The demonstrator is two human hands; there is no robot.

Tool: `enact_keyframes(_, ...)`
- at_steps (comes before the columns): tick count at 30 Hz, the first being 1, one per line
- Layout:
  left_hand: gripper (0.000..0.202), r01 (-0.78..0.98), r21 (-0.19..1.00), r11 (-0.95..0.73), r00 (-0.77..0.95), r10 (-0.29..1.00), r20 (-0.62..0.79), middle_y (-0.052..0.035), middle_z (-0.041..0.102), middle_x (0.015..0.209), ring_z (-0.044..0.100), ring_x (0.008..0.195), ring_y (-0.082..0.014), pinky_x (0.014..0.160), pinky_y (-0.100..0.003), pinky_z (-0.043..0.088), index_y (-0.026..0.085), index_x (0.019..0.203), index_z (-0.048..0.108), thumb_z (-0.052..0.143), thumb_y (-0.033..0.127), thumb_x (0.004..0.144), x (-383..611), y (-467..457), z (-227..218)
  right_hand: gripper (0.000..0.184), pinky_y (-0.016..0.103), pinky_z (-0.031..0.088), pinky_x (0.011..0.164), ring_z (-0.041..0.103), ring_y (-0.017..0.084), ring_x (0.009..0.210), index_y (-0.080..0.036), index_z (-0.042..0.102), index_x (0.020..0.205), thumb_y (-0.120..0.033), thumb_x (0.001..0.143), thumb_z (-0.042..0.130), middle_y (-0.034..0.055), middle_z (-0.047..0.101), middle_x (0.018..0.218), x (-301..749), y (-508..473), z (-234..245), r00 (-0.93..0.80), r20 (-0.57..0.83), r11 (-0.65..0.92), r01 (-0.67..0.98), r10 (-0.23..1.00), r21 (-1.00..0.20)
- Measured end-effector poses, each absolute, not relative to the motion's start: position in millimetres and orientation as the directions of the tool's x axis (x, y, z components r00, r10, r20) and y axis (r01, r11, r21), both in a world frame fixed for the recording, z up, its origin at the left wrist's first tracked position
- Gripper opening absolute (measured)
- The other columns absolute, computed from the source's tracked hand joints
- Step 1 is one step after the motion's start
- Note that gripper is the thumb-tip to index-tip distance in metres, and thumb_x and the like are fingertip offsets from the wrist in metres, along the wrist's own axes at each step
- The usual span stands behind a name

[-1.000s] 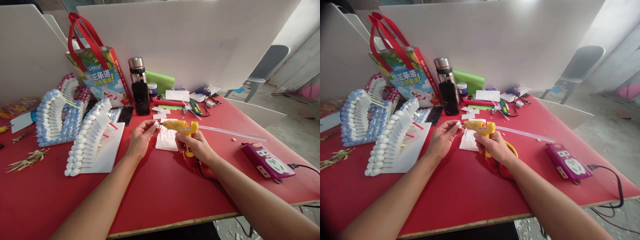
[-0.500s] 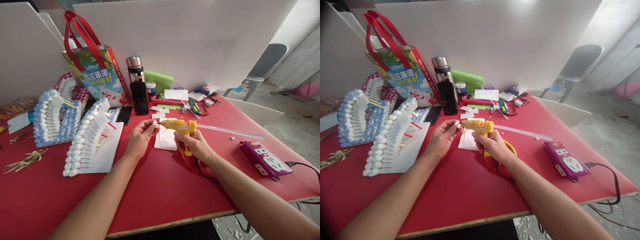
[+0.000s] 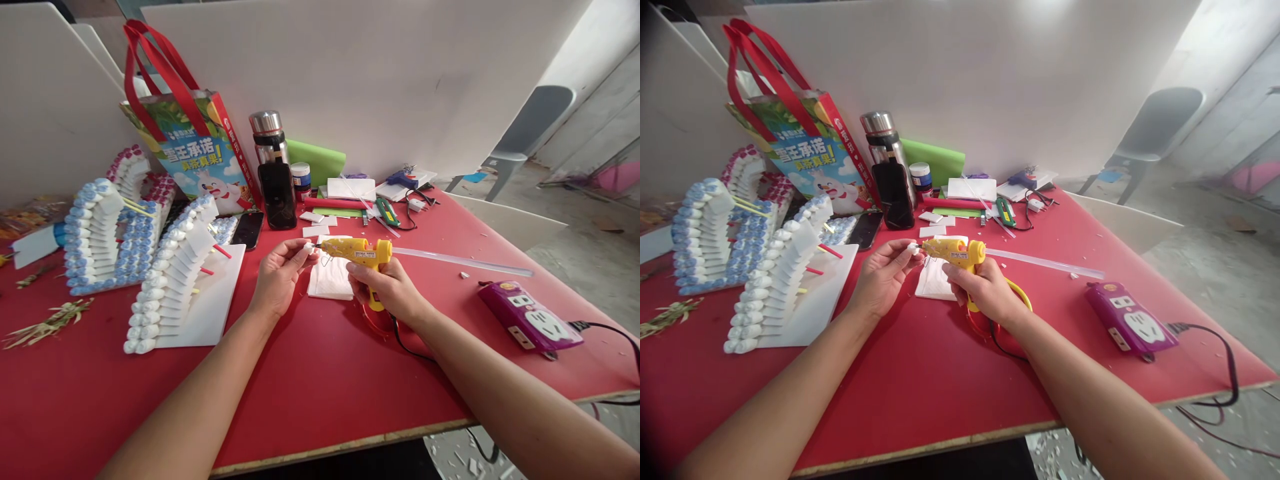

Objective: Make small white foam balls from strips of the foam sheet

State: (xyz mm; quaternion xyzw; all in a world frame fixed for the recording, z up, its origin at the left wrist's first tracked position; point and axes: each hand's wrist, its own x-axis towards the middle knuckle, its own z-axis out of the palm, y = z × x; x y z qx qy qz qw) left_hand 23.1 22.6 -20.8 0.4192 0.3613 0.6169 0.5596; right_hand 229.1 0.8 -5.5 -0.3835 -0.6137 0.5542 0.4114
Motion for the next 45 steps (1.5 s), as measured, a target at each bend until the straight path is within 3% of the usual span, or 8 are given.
enact_keyframes(35,0.023,-0.382,0.913,-0.145,-0.068,0.989,0.128,-0.0027,0.071,0.088,0.068,0.081,-0.0133,0.088,-0.032,0.054,0.016,0.096,0.073,0.082,0.023,0.076,26.3,21.7,-20.7,0.04,0.027,0.037,0.052,0.049,0.01,0.048,-0.016,0.056,0.062,-0.041,0.094,0.059,-0.0005,0.055,0.054,228.2,-0.1,-5.0,-0.345,0.076,0.084,0.01,0.935,-0.996)
enact_keyframes(45,0.023,-0.4,0.91,-0.108,-0.036,0.994,0.102,-0.0057,0.074,0.094,0.069,0.082,-0.0136,0.09,-0.032,0.053,0.016,0.097,0.072,0.08,0.025,0.078,26.6,19.9,-17.2,0.041,0.027,0.037,0.053,0.048,0.01,0.048,-0.017,0.054,0.06,-0.04,0.093,0.058,-0.0009,0.054,0.051,229.8,0.3,-2.2,-0.321,0.074,0.083,0.014,0.944,-0.996)
